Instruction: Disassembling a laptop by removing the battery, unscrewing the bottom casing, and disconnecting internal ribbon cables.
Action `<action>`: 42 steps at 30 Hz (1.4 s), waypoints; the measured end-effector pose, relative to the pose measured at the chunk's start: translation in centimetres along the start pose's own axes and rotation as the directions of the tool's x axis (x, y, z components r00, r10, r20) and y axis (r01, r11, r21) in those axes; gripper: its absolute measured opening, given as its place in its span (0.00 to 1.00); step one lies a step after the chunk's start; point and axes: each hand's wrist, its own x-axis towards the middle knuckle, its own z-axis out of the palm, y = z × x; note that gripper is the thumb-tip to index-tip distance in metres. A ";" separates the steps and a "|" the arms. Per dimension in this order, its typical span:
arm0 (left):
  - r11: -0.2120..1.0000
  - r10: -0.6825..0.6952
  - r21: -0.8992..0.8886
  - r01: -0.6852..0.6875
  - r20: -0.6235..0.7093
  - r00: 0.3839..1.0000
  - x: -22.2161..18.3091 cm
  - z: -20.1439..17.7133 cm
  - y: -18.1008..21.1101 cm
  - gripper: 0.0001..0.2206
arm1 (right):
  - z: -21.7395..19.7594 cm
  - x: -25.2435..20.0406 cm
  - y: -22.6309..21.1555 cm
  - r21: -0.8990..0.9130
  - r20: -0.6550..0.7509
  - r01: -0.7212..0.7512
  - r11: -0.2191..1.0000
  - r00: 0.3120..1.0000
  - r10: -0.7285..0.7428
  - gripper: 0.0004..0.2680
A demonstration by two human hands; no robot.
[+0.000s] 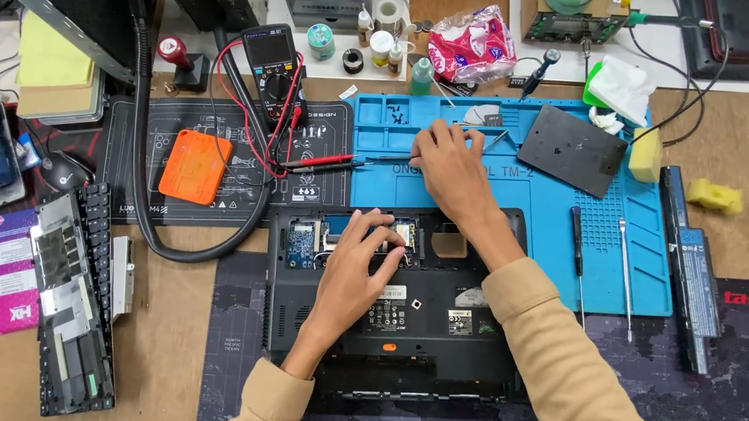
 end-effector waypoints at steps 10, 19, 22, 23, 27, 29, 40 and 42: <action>0.998 -0.001 0.057 -0.001 0.032 1.000 0.1 0.1 -0.3 0.05 | -11.7 -5.9 -1.8 0.557 0.263 -0.252 0.791 0.957 0.120 0.02; 0.996 0.027 0.086 -0.030 0.030 0.999 -0.1 0.3 -0.6 0.04 | -11.9 -8.9 -2.4 -0.223 0.078 0.134 0.965 0.990 -0.120 0.05; 0.995 0.030 0.099 -0.033 0.032 0.999 0.0 0.2 -0.4 0.05 | -11.7 -8.7 -3.1 -0.264 0.063 0.159 0.951 0.987 -0.148 0.06; 0.994 0.031 0.100 -0.034 0.035 0.999 0.0 0.2 -0.3 0.05 | -11.4 -8.7 -3.2 -0.271 0.075 0.175 0.947 0.984 -0.161 0.07; 0.993 0.032 0.116 -0.037 0.045 0.998 -0.1 0.2 -0.4 0.05 | -10.1 -8.8 -3.6 -0.274 0.151 0.186 0.944 0.977 -0.149 0.10; 0.993 0.033 0.114 -0.038 0.044 0.998 0.0 0.3 -0.5 0.05 | -10.5 -8.1 -4.1 -0.252 0.187 0.176 0.952 0.974 -0.131 0.08; 0.995 0.032 0.092 -0.034 0.021 0.999 0.0 0.6 -1.2 0.04 | -14.4 -5.9 -4.2 0.649 0.258 -0.351 0.675 0.936 0.239 0.05; 0.995 0.041 0.088 -0.043 0.018 0.999 0.1 0.6 -1.1 0.04 | -14.7 -6.6 -5.4 0.895 0.187 -0.348 0.279 0.861 0.473 0.06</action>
